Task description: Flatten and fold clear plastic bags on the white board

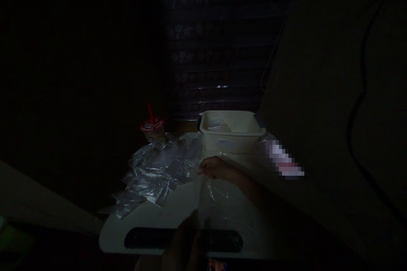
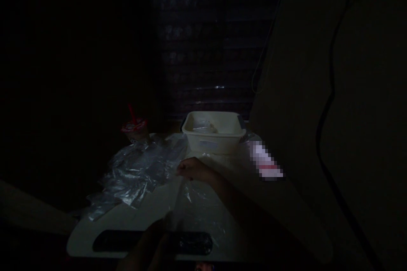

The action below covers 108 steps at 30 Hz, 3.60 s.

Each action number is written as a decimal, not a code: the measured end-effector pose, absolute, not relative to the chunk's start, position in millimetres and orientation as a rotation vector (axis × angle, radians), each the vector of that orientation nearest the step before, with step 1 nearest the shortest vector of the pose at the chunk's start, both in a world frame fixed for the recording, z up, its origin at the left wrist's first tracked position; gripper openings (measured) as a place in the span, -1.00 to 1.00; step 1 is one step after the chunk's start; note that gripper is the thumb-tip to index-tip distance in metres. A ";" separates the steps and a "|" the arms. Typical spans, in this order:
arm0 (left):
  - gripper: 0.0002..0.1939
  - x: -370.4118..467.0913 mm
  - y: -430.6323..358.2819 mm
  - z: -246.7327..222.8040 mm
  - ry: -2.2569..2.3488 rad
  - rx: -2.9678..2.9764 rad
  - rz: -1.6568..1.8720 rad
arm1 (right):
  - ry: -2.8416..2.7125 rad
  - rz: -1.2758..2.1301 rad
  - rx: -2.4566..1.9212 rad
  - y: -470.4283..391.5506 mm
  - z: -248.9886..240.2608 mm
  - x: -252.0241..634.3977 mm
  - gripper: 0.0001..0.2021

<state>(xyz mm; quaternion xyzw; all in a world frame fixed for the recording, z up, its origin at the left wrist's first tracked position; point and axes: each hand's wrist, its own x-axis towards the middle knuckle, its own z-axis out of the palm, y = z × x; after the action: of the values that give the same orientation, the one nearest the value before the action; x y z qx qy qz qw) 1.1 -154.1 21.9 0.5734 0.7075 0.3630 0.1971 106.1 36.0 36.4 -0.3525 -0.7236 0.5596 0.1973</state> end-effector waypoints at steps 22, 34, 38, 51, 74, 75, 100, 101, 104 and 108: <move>-0.67 3.9 -149.4 18.7 2.193 2.169 0.636 | -1.671 1.767 -0.978 38.3 18.2 131.4 -0.64; -0.67 -1.6 -147.7 -15.8 2.020 2.587 0.724 | -1.840 1.523 -0.997 39.3 0.7 133.6 -0.66; -0.70 0.0 -149.9 6.3 1.978 2.460 0.908 | -1.917 1.413 -1.030 37.7 3.9 133.9 -0.66; -0.57 -7.2 -118.9 -2.1 1.966 2.824 0.464 | -2.578 0.398 -0.838 -9.5 35.3 147.9 -0.67; -0.42 -13.9 -126.6 1.8 1.710 2.898 0.258 | -2.800 -0.004 -1.020 7.2 15.7 179.2 -0.54; -0.42 -13.9 -126.6 1.8 1.709 2.896 0.266 | -2.788 -0.011 -1.048 9.2 16.2 180.4 -0.55; -0.45 8.3 -127.5 22.1 1.643 2.756 0.477 | -2.119 0.267 -1.916 12.8 30.8 242.8 -0.82; -0.45 18.4 -127.7 18.3 1.547 2.797 0.482 | -2.106 0.282 -1.937 12.9 29.6 245.2 -0.84; -0.41 46.4 -129.8 -3.9 1.345 2.872 0.605 | -2.082 0.333 -1.949 14.0 24.5 245.4 -0.88; -0.37 59.3 -132.7 -26.5 1.157 2.960 0.524 | -2.039 0.466 -1.895 20.4 25.1 242.4 -0.91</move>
<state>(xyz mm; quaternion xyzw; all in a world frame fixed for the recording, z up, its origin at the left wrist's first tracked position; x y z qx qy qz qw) 59.3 -132.7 -26.5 0.9182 0.3590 0.1627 -0.0397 242.4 20.4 25.1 -0.6629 -0.7134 0.1628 0.1588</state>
